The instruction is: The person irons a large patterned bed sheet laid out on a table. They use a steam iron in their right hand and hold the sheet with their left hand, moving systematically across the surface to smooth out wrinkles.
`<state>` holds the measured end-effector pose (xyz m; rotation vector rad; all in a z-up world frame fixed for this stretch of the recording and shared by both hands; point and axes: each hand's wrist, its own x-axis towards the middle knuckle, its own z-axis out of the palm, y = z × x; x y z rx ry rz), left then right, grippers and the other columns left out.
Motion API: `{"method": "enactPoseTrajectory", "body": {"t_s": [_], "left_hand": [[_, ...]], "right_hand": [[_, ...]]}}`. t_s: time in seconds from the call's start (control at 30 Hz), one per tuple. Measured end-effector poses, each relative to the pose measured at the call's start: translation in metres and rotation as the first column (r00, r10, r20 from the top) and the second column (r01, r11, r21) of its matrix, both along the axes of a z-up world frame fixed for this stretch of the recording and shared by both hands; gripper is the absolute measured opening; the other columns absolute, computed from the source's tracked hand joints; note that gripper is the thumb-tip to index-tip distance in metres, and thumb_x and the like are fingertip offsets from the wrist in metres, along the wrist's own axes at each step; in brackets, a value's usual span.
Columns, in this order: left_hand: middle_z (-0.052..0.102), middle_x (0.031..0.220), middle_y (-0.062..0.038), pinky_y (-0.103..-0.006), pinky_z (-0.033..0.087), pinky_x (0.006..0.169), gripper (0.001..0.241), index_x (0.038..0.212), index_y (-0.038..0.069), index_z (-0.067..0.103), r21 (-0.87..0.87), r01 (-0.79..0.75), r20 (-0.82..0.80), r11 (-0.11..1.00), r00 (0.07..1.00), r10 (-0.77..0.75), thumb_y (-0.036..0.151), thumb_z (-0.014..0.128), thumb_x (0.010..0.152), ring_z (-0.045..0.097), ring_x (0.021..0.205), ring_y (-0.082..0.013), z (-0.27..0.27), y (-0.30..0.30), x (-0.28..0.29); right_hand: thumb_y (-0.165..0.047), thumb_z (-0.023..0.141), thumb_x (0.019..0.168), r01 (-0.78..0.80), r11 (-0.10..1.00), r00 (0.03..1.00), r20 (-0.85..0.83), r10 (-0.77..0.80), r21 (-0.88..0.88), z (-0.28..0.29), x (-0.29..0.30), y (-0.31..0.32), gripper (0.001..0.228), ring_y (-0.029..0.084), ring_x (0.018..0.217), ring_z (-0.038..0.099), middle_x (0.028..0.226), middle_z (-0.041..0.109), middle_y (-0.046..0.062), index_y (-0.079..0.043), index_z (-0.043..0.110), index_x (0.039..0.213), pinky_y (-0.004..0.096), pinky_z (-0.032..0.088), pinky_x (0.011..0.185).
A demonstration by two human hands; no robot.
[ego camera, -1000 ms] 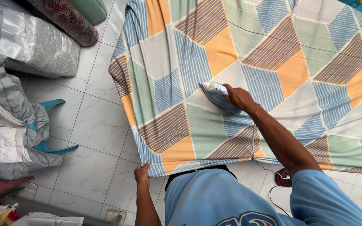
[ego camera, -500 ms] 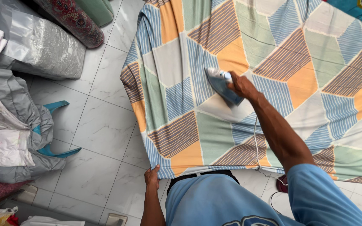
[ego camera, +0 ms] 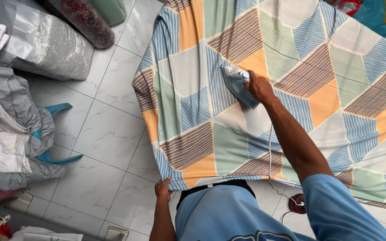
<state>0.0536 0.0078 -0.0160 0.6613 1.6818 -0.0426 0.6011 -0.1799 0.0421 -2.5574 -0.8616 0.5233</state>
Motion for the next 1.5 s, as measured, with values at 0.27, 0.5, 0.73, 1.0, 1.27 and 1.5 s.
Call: {"method": "enactPoseTrajectory", "body": {"t_s": [0.27, 0.5, 0.73, 1.0, 1.27, 1.5], "left_hand": [[0.070, 0.113, -0.016, -0.0455, 0.060, 0.075, 0.040, 0.125, -0.002, 0.065, 0.070, -0.103, 0.039, 0.992, 0.994, 0.100, 0.014, 0.074, 0.090, 0.069, 0.094, -0.0294, 0.005, -0.020, 0.005], [0.069, 0.115, -0.017, -0.0438, 0.060, 0.070, 0.036, 0.122, -0.004, 0.067, 0.185, -0.154, -0.070, 0.971, 0.983, 0.169, 0.012, 0.075, 0.091, 0.068, 0.092, -0.0292, 0.019, -0.031, 0.018], [0.070, 0.110, -0.014, -0.0420, 0.058, 0.063, 0.031, 0.118, -0.001, 0.069, 0.247, -0.109, -0.141, 0.963, 0.979, 0.147, 0.012, 0.075, 0.090, 0.069, 0.086, -0.0275, 0.027, -0.037, 0.022], [0.071, 0.105, -0.014, -0.0402, 0.053, 0.059, 0.026, 0.114, -0.002, 0.069, 0.246, -0.052, -0.118, 0.968, 0.989, 0.083, 0.013, 0.074, 0.092, 0.067, 0.080, -0.0260, 0.027, -0.044, 0.025], [0.070, 0.108, -0.015, -0.0404, 0.054, 0.061, 0.032, 0.116, -0.002, 0.068, 0.243, -0.022, -0.154, 0.970, 0.986, 0.061, 0.017, 0.075, 0.091, 0.066, 0.084, -0.0271, 0.024, -0.046, 0.032], [0.070, 0.109, -0.014, -0.0397, 0.056, 0.063, 0.032, 0.117, -0.001, 0.068, 0.238, -0.011, -0.150, 0.971, 0.988, 0.048, 0.017, 0.074, 0.092, 0.067, 0.086, -0.0273, 0.023, -0.046, 0.041]], "right_hand": [[-0.021, 0.065, 0.091, -0.098, 0.984, 0.995, 0.024, 0.096, 0.152, -0.025, -0.002, -0.006, 0.055, 0.054, 0.070, 0.062, 0.080, 0.065, 0.033, 0.000, 0.042, 0.137, 0.062, 0.048, 0.063], [-0.018, 0.063, 0.090, -0.009, 0.995, 0.993, -0.113, 0.020, 0.096, -0.019, -0.133, -0.066, 0.053, 0.050, 0.077, 0.067, 0.086, 0.070, 0.028, -0.004, 0.044, 0.138, 0.062, 0.050, 0.066], [-0.022, 0.065, 0.095, 0.150, 0.988, 0.989, 0.002, -0.150, 0.027, -0.024, -0.042, -0.110, 0.047, 0.051, 0.081, 0.067, 0.086, 0.070, 0.030, -0.004, 0.045, 0.134, 0.064, 0.049, 0.068], [-0.018, 0.060, 0.093, 0.215, 0.974, 0.892, -0.419, -0.169, 0.065, -0.004, -0.001, -0.120, 0.056, 0.039, 0.070, 0.072, 0.083, 0.070, 0.024, -0.006, 0.038, 0.143, 0.052, 0.058, 0.068], [-0.019, 0.060, 0.097, 0.326, 0.945, 0.849, -0.450, -0.276, 0.035, 0.019, -0.084, -0.146, 0.053, 0.033, 0.063, 0.073, 0.084, 0.072, 0.025, -0.003, 0.037, 0.142, 0.045, 0.060, 0.059], [-0.017, 0.069, 0.091, 0.417, 0.894, 0.847, -0.427, -0.317, 0.162, 0.011, -0.108, -0.160, 0.072, 0.035, 0.066, 0.075, 0.090, 0.073, 0.028, -0.008, 0.030, 0.151, 0.048, 0.060, 0.063]]}}
